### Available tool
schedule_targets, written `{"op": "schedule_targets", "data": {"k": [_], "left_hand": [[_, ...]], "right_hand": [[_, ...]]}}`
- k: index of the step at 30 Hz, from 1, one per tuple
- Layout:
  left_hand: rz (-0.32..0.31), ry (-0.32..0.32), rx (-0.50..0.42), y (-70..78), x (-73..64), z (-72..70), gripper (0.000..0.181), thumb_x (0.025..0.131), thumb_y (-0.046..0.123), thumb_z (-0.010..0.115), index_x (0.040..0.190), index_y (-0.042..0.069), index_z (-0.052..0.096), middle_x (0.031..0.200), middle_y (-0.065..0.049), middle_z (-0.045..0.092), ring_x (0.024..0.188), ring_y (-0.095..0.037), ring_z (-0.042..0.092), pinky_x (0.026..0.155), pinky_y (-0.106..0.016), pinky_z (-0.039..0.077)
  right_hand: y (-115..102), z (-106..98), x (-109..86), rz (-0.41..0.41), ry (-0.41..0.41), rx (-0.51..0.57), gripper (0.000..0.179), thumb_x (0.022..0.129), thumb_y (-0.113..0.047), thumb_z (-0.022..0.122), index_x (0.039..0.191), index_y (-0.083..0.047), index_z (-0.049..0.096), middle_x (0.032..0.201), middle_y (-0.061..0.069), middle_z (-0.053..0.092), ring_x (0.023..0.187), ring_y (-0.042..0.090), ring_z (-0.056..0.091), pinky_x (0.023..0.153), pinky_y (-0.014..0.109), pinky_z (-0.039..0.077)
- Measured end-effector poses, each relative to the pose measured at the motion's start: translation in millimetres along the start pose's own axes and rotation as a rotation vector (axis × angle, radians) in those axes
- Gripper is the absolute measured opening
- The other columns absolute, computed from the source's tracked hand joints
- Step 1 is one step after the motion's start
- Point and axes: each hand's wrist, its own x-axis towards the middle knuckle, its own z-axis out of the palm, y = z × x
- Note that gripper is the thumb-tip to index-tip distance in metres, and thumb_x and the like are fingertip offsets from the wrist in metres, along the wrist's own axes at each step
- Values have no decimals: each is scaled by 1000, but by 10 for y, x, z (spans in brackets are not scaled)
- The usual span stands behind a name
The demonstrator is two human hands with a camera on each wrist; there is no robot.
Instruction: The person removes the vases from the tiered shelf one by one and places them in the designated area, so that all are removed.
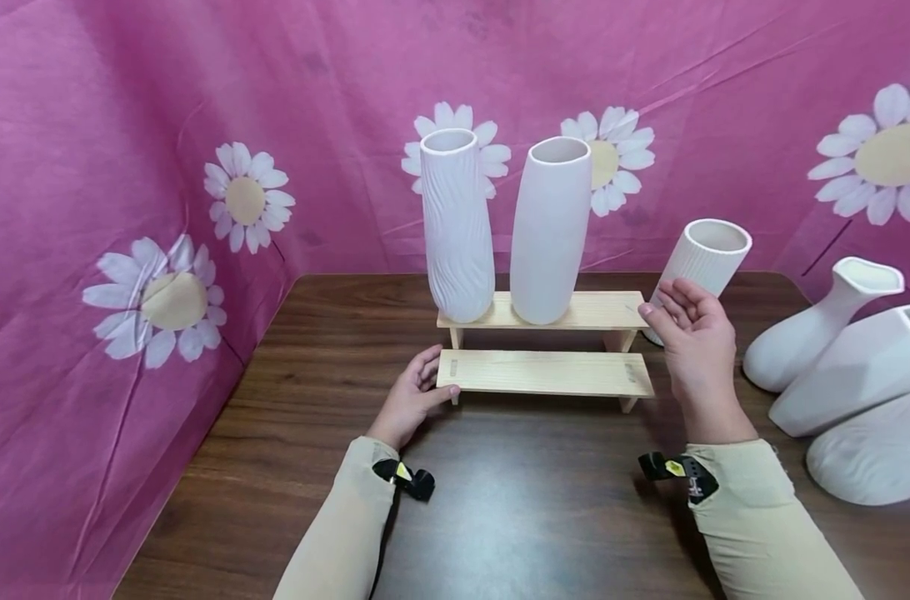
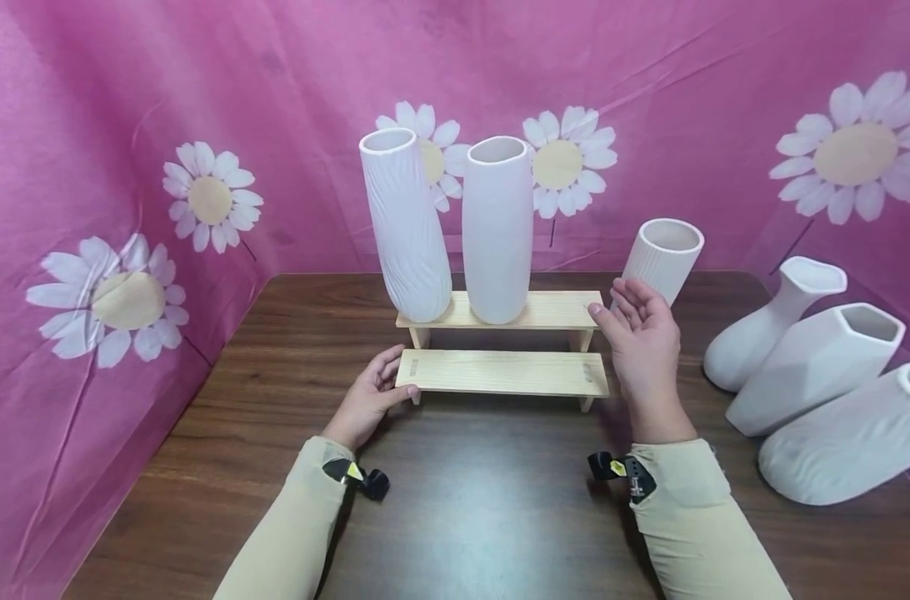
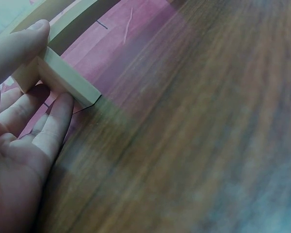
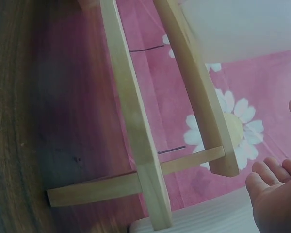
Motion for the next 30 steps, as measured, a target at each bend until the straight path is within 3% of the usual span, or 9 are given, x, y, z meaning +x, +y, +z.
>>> {"op": "schedule_targets", "data": {"k": [6,14,20,30], "left_hand": [[-12,9,-4,21,-4,2,81,87,-8,71,155,0,29,149,-19,49,130,-32,51,92,-23,50],[-19,7,16,22,-10,-3,80,87,-7,72,155,0,29,149,-19,49,132,-32,50,93,-23,49],[-11,9,10,15,-17,-7,79,87,-8,71,154,-1,30,149,-20,49,131,-32,51,93,-23,49],[4,-5,3,-18,-6,-11,79,88,-7,71,155,-1,28,149,-20,48,130,-31,51,93,-23,49]], "right_hand": [[-29,-3,10,-16,-6,7,59,86,14,69,139,6,45,132,15,57,123,21,56,91,15,49],[-7,-4,0,-4,-14,-11,61,86,13,69,140,7,43,125,6,60,122,19,57,92,15,49],[5,3,-23,0,-35,-62,63,87,10,71,142,7,42,126,4,59,123,19,56,100,20,46],[-8,-13,-23,-19,-54,-41,59,87,11,70,140,7,44,126,6,60,121,17,57,92,14,48]]}}
